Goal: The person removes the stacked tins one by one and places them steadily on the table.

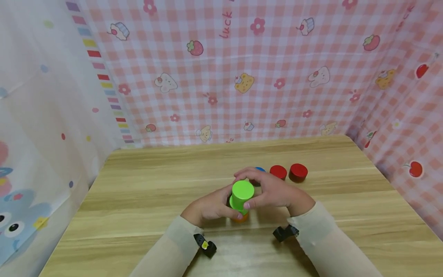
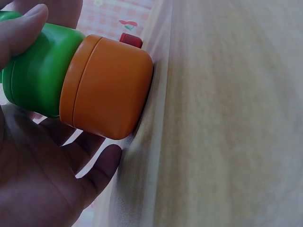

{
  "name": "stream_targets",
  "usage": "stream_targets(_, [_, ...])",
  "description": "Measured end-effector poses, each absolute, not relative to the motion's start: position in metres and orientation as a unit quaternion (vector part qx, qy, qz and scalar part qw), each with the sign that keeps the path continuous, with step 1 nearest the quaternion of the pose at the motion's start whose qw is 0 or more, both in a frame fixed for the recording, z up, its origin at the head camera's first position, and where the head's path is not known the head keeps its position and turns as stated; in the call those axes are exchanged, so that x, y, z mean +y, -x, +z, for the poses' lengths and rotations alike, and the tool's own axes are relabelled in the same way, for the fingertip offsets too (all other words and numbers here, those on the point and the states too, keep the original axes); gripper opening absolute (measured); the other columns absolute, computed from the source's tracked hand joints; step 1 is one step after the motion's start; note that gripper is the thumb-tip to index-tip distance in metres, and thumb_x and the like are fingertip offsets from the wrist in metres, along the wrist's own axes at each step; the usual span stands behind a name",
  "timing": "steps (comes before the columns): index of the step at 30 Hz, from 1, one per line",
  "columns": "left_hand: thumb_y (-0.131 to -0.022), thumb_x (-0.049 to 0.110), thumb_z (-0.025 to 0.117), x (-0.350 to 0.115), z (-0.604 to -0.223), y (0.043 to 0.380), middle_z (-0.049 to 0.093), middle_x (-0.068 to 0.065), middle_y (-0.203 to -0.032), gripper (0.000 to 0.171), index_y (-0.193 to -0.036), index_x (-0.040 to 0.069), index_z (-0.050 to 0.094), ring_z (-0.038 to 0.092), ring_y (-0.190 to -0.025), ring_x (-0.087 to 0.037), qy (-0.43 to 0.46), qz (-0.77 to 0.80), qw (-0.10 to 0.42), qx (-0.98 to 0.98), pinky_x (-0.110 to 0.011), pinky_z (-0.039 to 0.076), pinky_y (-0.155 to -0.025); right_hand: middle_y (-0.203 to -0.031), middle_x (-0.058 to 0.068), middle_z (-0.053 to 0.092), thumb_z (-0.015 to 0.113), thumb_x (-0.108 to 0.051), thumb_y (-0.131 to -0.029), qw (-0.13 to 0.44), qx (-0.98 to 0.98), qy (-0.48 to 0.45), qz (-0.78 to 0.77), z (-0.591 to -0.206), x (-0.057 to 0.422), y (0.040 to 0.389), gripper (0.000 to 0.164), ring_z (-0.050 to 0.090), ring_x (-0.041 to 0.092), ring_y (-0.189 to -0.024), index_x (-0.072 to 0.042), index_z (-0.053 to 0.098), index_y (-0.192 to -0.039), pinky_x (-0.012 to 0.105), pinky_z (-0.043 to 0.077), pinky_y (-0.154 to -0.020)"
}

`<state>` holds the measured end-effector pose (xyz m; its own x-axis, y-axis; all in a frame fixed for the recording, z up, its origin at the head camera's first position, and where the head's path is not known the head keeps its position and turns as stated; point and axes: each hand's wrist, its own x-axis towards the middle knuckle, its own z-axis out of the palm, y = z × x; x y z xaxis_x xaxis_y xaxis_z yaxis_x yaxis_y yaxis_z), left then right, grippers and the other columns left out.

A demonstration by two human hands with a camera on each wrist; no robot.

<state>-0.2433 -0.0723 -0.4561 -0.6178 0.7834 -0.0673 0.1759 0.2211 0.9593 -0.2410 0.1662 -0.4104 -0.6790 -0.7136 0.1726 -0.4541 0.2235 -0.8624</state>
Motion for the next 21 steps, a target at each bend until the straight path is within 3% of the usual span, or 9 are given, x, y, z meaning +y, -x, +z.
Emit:
stream_targets(4, [-0.087, 0.013, 0.081, -0.073, -0.456, 0.244, 0.055, 0.001, -0.142, 0.083, -0.158, 0.017, 0.038, 0.053, -0.125, -0.015, -0.329, 0.512, 0.278, 0.743, -0.035, 0.037, -0.118, -0.150, 0.013, 0.053, 0.085, -0.016, -0.087, 0.120, 0.770, 0.373, -0.503, -0.408, 0.171, 0.241, 0.053, 0.052, 0.034, -0.134, -0.013, 0.064, -0.135, 0.050, 0.047, -0.107])
stream_targets(9, [-0.088, 0.014, 0.081, -0.073, -0.457, 0.244, 0.056, -0.001, -0.136, 0.077, -0.154, 0.016, 0.042, 0.054, -0.121, -0.016, -0.325, 0.509, 0.279, 0.746, -0.035, 0.038, -0.115, -0.150, 0.014, 0.054, 0.084, -0.015, -0.087, 0.109, 0.777, 0.357, -0.506, -0.405, 0.178, 0.242, 0.054, 0.054, 0.034, -0.133, -0.012, 0.062, -0.136, 0.052, 0.043, -0.109])
stream_targets(13, [-0.087, 0.012, 0.081, -0.073, -0.457, 0.243, 0.060, -0.001, -0.124, 0.063, -0.142, 0.012, 0.049, 0.057, -0.112, -0.015, -0.321, 0.516, 0.279, 0.743, -0.032, 0.044, -0.106, -0.147, 0.013, 0.056, 0.082, -0.014, -0.087, 0.089, 0.784, 0.347, -0.506, -0.403, 0.184, 0.244, 0.052, 0.053, 0.034, -0.132, -0.013, 0.063, -0.135, 0.055, 0.041, -0.109])
stream_targets(21, [-0.086, 0.008, 0.081, -0.071, -0.455, 0.241, 0.064, -0.001, -0.119, 0.051, -0.129, 0.011, 0.055, 0.060, -0.109, -0.015, -0.315, 0.533, 0.285, 0.732, -0.031, 0.047, -0.102, -0.149, 0.017, 0.054, 0.080, -0.010, -0.087, 0.070, 0.792, 0.325, -0.512, -0.395, 0.194, 0.246, 0.051, 0.053, 0.035, -0.130, -0.009, 0.062, -0.135, 0.046, 0.050, -0.101])
